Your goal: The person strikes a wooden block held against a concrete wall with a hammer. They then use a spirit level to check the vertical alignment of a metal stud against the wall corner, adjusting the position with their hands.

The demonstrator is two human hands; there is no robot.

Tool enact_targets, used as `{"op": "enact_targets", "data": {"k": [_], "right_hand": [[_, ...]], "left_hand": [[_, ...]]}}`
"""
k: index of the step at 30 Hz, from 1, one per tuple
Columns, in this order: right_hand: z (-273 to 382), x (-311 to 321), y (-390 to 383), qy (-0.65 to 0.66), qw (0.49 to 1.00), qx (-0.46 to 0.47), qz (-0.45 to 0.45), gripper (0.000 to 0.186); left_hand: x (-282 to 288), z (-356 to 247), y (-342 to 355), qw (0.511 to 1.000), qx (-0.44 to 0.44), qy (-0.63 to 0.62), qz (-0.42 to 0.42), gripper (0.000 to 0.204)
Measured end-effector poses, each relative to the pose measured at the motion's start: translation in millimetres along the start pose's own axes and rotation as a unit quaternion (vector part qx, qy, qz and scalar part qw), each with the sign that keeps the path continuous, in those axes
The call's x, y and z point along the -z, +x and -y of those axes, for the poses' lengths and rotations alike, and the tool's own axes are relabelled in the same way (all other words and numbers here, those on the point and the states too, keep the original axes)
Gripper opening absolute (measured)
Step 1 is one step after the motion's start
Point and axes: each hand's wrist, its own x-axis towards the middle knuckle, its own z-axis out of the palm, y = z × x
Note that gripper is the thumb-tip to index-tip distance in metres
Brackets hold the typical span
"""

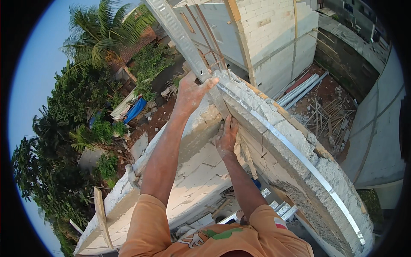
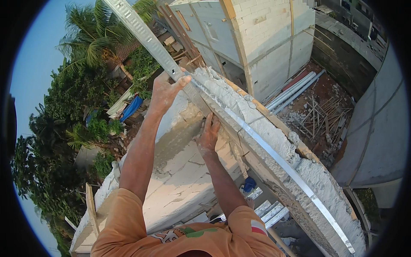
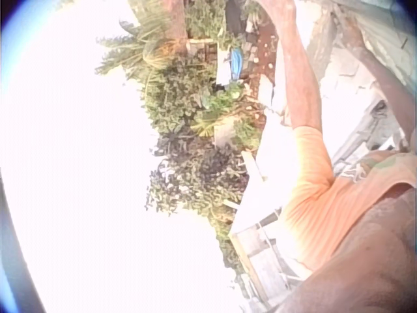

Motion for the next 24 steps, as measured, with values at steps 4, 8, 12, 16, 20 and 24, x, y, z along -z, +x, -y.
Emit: {"op": "enact_targets", "data": {"k": [4,8,12,16,20,24], "right_hand": [[-13,2,-3,-0.26,0.959,0.115,-0.004,0.057],[-10,2,2,0.099,0.986,-0.13,-0.018,0.051],[26,2,9,-0.248,0.952,0.159,-0.08,0.043],[66,11,10,0.345,0.858,-0.377,-0.052,0.103],[-32,12,1,-0.136,0.988,0.023,0.071,0.09],[-52,3,2,-0.075,0.992,0.079,0.058,0.084]], "left_hand": [[8,-1,-14,0.999,0.031,-0.02,0.002,0.064],[13,13,-57,0.996,0.036,0.014,-0.075,0.071],[11,46,-91,0.966,-0.022,0.249,-0.063,0.067],[-26,49,-93,0.922,-0.006,0.386,-0.042,0.084],[-42,44,-82,0.898,0.076,0.433,0.011,0.099],[-46,46,-74,0.886,0.087,0.455,-0.002,0.1]]}}
